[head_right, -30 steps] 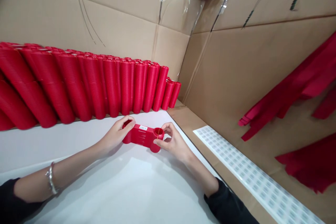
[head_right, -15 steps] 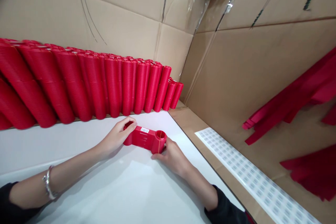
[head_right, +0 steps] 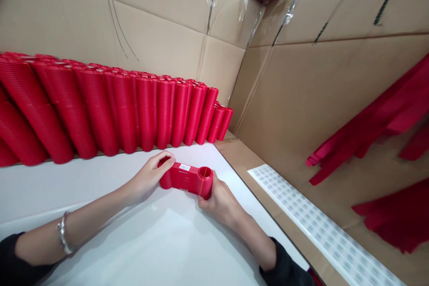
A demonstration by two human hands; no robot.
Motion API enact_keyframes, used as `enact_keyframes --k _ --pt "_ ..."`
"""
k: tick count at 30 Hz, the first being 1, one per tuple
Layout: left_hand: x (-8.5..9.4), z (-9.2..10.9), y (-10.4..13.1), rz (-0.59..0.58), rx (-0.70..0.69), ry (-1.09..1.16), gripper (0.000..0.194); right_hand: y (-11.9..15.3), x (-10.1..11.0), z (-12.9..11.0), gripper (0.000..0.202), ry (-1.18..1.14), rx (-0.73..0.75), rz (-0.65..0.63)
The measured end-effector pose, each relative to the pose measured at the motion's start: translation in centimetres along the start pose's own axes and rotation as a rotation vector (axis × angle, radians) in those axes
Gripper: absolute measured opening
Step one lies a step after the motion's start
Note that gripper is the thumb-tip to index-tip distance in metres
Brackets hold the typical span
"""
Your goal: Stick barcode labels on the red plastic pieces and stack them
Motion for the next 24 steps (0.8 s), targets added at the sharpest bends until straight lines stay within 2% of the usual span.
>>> enact_keyframes --k 3,7,12,17,20,24 --pt "0.1 0.1 -0.1 0.015 -0.012 0.000 0.019 0.0 0.2 -0.2 0.051 -0.063 0.011 0.004" --pt "0.1 -0.1 -0.1 -0.004 -0.009 0.008 0.021 -0.1 0.3 -0.4 0.047 -0.128 -0.010 -0.066" --pt "0.1 -0.1 0.1 -0.005 -0.006 0.021 0.022 0.0 0.9 -0.2 0.050 -0.074 -0.018 -0.125" --pt "0.1 0.0 0.2 -0.020 0.009 0.036 0.020 0.7 2.1 -0.5 0.032 -0.098 0.030 -0.209" --pt "0.0 0.0 0.2 -0.031 0.019 0.044 0.019 1.1 2.3 -0.3 0.036 -0.212 -0.072 -0.227" --pt "-0.1 0.1 0.3 -0.035 0.025 0.050 0.019 1.7 1.7 -0.3 0.028 -0.229 -0.226 -0.296"
Point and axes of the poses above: each hand's wrist, its own y-axis away from the middle knuckle, its own x-axis out of the back of the hand, z = x × y, the point moved 4 cm from there along -y, towards the middle knuckle, and after that the axes turned 15 degrees about z, right-handed, at the moved point
